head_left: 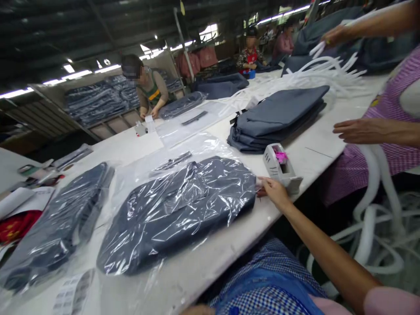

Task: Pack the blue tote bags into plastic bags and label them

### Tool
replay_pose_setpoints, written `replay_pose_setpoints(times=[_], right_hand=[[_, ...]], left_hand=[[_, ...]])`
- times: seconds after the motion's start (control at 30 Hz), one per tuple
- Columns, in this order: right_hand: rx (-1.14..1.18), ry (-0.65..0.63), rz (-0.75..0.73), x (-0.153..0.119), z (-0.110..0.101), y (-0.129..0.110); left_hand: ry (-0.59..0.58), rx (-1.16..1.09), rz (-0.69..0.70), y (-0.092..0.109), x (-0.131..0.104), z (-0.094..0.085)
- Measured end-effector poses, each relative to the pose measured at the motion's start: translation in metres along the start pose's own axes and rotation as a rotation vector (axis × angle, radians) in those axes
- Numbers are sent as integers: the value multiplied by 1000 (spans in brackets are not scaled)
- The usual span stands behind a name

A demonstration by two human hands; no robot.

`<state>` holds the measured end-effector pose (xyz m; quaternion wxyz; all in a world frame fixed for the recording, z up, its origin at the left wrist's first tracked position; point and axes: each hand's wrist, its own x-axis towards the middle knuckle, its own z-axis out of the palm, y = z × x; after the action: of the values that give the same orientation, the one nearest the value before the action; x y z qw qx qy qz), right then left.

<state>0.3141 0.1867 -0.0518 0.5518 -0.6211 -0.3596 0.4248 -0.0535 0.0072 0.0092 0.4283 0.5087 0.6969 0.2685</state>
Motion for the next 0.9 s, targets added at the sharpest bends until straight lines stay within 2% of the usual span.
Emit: replay_pose_setpoints(times=[0.07, 0.1, 0.13, 0.23, 0.27, 0.33, 0.47, 0.53, 0.6, 0.73, 0.9], right_hand=[[-22, -1, -19, -1, 1, -2], [-35, -2, -34, -2, 1, -3], [-49, -2, -52, -4, 1, -3], [-81, -24, -107, -9, -1, -4], [-83, -48, -120, -10, -1, -4], [-79, -102, -136, -11, -3, -2], [-101, -142, -145, -11, -7, 6], [-103, -157, -147, -10, -8, 9], [-103, -173, -150, -11, -9, 9], [-189, -175, -188, -16, -8, 6], [-172, -261, -210, -44, 1, -5]], left_hand=[[-199, 27, 127, 30, 21, 36], [-357, 107, 288, 47, 34, 56], [-312, 198, 464, 65, 49, 76], [46, 549, 956, 104, 85, 124], [145, 658, 1075, 110, 93, 135], [275, 808, 1228, 110, 100, 148], [463, 867, 1315, 91, 100, 150], [518, 865, 1314, 91, 102, 149], [512, 882, 1287, 99, 108, 148], [400, 973, 1228, 125, 125, 148], [422, 958, 1162, 158, 147, 132]])
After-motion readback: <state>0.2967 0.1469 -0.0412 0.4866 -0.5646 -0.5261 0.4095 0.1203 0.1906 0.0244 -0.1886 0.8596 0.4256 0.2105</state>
